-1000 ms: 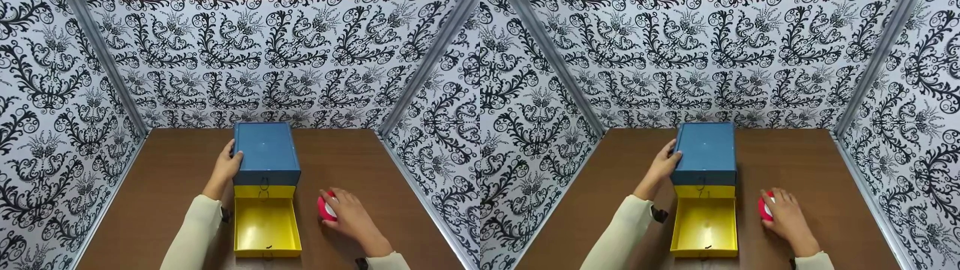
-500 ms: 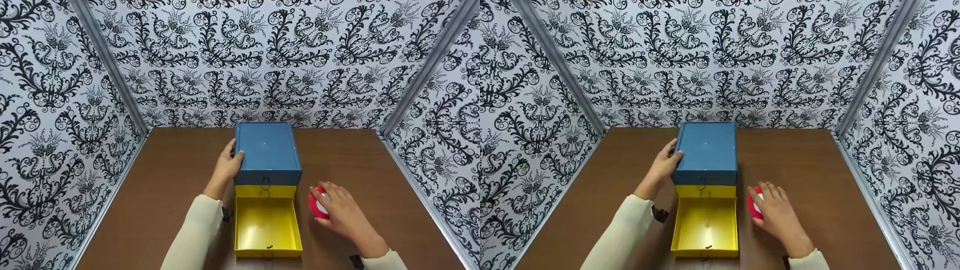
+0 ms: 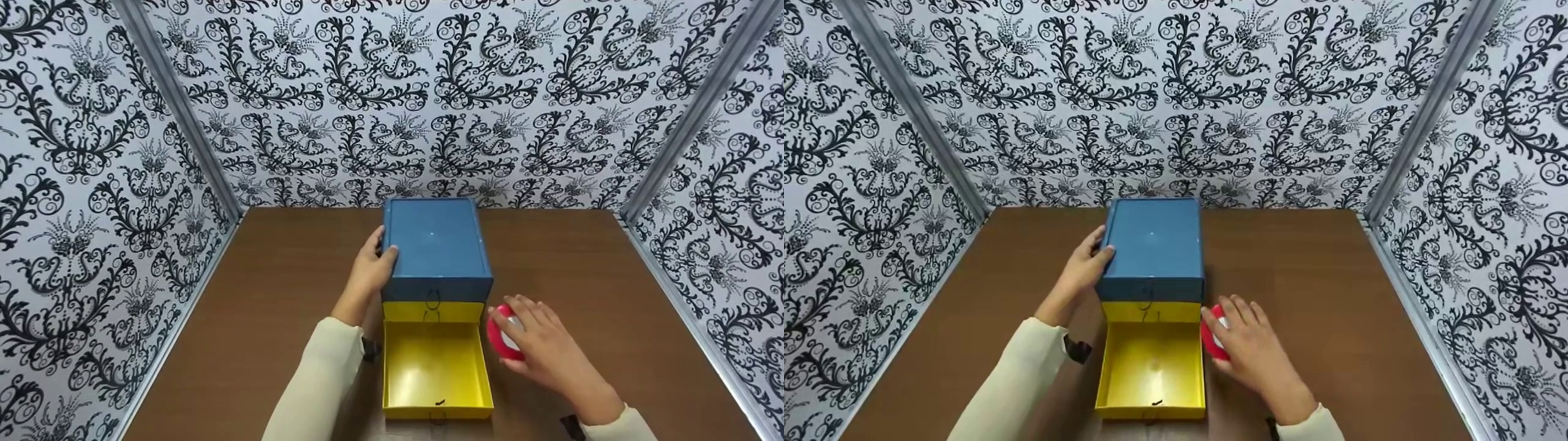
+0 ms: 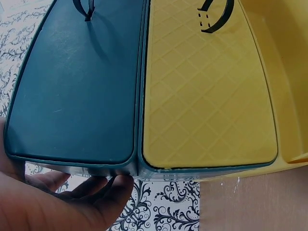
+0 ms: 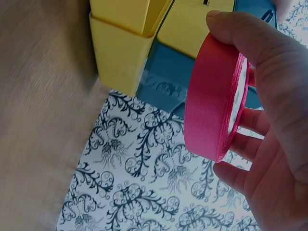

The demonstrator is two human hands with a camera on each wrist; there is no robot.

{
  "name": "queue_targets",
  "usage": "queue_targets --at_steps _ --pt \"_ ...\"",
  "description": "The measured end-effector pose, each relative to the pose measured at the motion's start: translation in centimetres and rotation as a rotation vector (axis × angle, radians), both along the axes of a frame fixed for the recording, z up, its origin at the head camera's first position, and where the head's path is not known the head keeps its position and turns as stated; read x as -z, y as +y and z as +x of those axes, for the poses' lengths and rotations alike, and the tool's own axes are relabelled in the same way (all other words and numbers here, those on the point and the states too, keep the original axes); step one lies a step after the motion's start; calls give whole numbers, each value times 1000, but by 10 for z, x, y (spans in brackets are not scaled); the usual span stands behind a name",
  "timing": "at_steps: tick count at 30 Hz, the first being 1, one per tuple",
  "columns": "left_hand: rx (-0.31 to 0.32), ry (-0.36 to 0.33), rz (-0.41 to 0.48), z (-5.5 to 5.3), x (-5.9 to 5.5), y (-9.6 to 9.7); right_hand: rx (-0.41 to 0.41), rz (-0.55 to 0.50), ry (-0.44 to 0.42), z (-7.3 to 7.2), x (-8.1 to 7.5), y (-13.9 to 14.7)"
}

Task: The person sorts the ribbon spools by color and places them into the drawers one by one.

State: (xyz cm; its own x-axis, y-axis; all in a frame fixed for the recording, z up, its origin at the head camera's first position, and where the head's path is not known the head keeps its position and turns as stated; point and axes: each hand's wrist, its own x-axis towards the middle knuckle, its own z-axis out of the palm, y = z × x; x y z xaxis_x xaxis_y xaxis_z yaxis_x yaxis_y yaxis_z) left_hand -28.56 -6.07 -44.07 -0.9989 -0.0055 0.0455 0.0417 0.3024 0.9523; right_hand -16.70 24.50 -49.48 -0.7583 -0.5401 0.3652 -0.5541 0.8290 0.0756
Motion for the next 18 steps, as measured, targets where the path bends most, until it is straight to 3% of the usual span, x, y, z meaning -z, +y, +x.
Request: queue_targets --at_steps 12,18 --pt "-8 17 -21 0 2 0 -87 20 -15 3 3 -23" --pt "-1 -5 36 0 1 1 -134 21 23 2 10 -32"
